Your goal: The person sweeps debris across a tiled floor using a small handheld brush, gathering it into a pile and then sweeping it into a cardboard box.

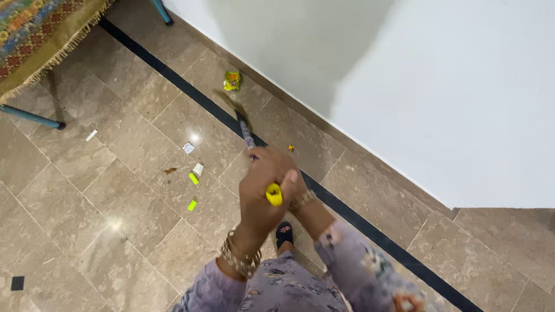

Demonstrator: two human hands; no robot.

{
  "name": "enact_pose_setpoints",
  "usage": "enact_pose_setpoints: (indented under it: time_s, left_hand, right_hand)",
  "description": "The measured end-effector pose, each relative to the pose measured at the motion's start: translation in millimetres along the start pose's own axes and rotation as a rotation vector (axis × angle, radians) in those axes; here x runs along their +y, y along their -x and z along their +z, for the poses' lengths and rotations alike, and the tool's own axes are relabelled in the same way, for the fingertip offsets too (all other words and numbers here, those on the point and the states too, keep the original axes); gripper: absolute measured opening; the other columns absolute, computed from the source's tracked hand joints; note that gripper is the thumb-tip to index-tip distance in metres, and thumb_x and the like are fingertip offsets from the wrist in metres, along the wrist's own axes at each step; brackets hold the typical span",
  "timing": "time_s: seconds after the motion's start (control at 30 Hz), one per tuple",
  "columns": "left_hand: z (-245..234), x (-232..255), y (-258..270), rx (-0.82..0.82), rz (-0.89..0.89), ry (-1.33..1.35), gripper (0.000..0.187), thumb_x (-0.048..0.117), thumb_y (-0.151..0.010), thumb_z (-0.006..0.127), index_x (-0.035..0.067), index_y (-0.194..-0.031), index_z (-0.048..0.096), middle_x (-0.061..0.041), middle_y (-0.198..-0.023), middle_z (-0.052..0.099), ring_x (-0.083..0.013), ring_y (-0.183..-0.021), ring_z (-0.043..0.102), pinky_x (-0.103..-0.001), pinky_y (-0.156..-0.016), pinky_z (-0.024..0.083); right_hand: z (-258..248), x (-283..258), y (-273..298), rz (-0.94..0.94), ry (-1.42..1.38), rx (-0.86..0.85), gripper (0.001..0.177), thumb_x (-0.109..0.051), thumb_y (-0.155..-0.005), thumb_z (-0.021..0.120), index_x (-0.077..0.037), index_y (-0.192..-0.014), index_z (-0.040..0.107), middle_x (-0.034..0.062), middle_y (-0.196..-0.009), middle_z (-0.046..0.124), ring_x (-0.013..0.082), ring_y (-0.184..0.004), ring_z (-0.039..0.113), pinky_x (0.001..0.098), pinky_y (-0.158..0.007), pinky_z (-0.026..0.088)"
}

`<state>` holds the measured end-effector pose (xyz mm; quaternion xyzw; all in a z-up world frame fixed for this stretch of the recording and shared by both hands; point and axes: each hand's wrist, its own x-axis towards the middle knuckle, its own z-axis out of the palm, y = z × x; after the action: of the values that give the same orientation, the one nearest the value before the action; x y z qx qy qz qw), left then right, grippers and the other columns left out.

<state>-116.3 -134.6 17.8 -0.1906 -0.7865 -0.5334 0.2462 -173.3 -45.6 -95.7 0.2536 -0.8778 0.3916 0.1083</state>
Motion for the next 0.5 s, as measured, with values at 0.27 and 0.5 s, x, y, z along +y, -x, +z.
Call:
enact_pose_setpoints:
  time_s: [0.27,0.5]
  left_hand:
    - [8.0,155.6,55.2,-0.177,-0.059,0.391,0.027,0.003,-0.094,0.067,0.003,-0.074,0.049,-0.007,-0.075,0.06,-0.0155,-0.066,0.056,-0.029,-0.063,0.046]
    - [80.1,209.2,146.8,-0.331,-0.35,0.689,0.03,0.007,-0.096,0.066,0.002,-0.071,0.052,0.003,-0.065,0.052,-0.005,-0.06,0.045,-0.024,-0.053,0.037]
  right_hand:
    - [-133.9,-117.6,134.5,0.175,0.096,0.26,0.022,-0.028,-0.089,0.063,-0.012,-0.104,0.067,0.0097,-0.096,0.071,0.0316,-0.09,0.069,0.0425,-0.074,0.055]
    - [-201.3,-140.7,269.4,0.699,0.381,0.247,0.017,-0.029,-0.088,0.068,-0.012,-0.088,0.069,0.0136,-0.077,0.07,0.0355,-0.073,0.069,0.0458,-0.06,0.054]
